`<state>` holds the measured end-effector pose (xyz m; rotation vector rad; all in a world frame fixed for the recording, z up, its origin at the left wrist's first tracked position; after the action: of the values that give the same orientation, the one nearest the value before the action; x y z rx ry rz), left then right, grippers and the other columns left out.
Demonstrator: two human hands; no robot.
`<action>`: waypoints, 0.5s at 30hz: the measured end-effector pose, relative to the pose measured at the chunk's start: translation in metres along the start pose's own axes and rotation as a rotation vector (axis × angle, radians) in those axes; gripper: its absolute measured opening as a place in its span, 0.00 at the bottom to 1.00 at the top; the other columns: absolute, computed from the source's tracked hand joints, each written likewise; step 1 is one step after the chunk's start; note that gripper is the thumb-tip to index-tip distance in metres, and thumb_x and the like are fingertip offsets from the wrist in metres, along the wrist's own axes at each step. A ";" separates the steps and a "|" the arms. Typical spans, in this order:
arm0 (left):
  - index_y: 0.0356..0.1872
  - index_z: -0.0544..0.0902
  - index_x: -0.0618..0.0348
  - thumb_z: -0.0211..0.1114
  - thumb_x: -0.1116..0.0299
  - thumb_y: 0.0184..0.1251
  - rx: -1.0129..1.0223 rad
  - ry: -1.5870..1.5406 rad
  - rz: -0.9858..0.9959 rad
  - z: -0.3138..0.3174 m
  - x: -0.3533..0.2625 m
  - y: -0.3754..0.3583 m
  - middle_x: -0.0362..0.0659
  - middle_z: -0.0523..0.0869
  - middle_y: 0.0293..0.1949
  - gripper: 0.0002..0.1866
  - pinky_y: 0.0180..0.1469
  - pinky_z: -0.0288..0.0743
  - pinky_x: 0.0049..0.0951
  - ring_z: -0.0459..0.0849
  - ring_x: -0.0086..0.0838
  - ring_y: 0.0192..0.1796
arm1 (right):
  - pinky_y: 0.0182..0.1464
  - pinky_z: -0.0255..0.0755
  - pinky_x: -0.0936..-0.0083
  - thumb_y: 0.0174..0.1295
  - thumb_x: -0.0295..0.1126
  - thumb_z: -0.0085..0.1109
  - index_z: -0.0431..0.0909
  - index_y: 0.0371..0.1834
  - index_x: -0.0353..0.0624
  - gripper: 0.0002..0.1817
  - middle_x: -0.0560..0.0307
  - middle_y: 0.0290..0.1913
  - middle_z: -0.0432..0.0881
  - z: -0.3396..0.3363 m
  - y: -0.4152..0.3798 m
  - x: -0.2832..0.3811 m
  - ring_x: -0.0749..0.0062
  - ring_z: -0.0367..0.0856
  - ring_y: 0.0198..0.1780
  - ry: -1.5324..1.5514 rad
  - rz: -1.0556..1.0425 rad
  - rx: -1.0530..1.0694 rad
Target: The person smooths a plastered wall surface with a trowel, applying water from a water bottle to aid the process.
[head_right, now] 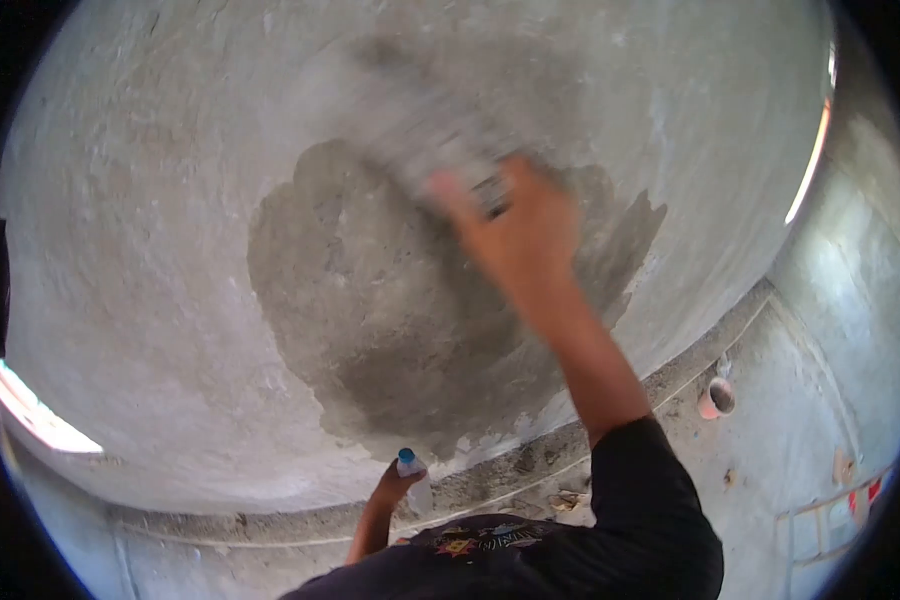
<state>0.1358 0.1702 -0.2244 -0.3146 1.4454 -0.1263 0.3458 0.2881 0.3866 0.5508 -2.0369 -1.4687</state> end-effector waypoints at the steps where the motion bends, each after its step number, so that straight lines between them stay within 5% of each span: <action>1: 0.54 0.76 0.63 0.78 0.62 0.54 0.017 0.027 0.003 0.002 -0.003 0.004 0.46 0.85 0.46 0.29 0.53 0.75 0.34 0.83 0.32 0.49 | 0.24 0.71 0.71 0.55 0.56 0.70 0.81 0.29 0.38 0.27 0.52 0.23 0.81 0.017 -0.018 0.031 0.63 0.79 0.20 -0.047 -0.187 0.092; 3: 0.55 0.76 0.64 0.77 0.60 0.54 0.007 0.164 -0.020 0.007 -0.022 -0.006 0.48 0.85 0.46 0.30 0.53 0.75 0.35 0.83 0.35 0.50 | 0.24 0.70 0.70 0.53 0.55 0.73 0.82 0.31 0.37 0.27 0.53 0.24 0.82 0.032 -0.045 0.056 0.65 0.79 0.20 -0.066 -0.359 0.220; 10: 0.55 0.75 0.63 0.75 0.56 0.56 -0.045 0.241 0.090 0.014 -0.044 -0.014 0.52 0.85 0.46 0.30 0.53 0.75 0.36 0.83 0.37 0.50 | 0.26 0.76 0.72 0.53 0.55 0.72 0.84 0.33 0.41 0.25 0.50 0.25 0.85 0.013 0.004 0.035 0.66 0.84 0.23 0.069 0.062 0.003; 13: 0.55 0.75 0.63 0.75 0.59 0.57 -0.105 0.132 0.083 0.015 -0.044 -0.024 0.50 0.85 0.47 0.29 0.54 0.74 0.34 0.83 0.35 0.50 | 0.18 0.69 0.69 0.56 0.57 0.68 0.74 0.22 0.43 0.27 0.55 0.15 0.75 0.047 -0.071 0.059 0.64 0.77 0.16 0.065 -0.105 0.071; 15: 0.55 0.74 0.63 0.75 0.61 0.57 -0.137 0.046 0.054 0.011 -0.025 -0.032 0.49 0.84 0.48 0.29 0.54 0.74 0.33 0.83 0.34 0.51 | 0.16 0.67 0.70 0.55 0.55 0.69 0.72 0.20 0.45 0.26 0.55 0.17 0.75 0.067 -0.138 0.066 0.66 0.75 0.15 0.090 -0.193 0.154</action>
<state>0.1463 0.1481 -0.1907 -0.3867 1.5099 0.0093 0.2526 0.2513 0.2526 0.8830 -2.0836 -1.3734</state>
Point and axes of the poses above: each hand's wrist, its own y-axis towards the middle knuckle, its own z-axis out of the palm, x = y × z, the point moved 7 cm from there along y, towards the middle knuckle
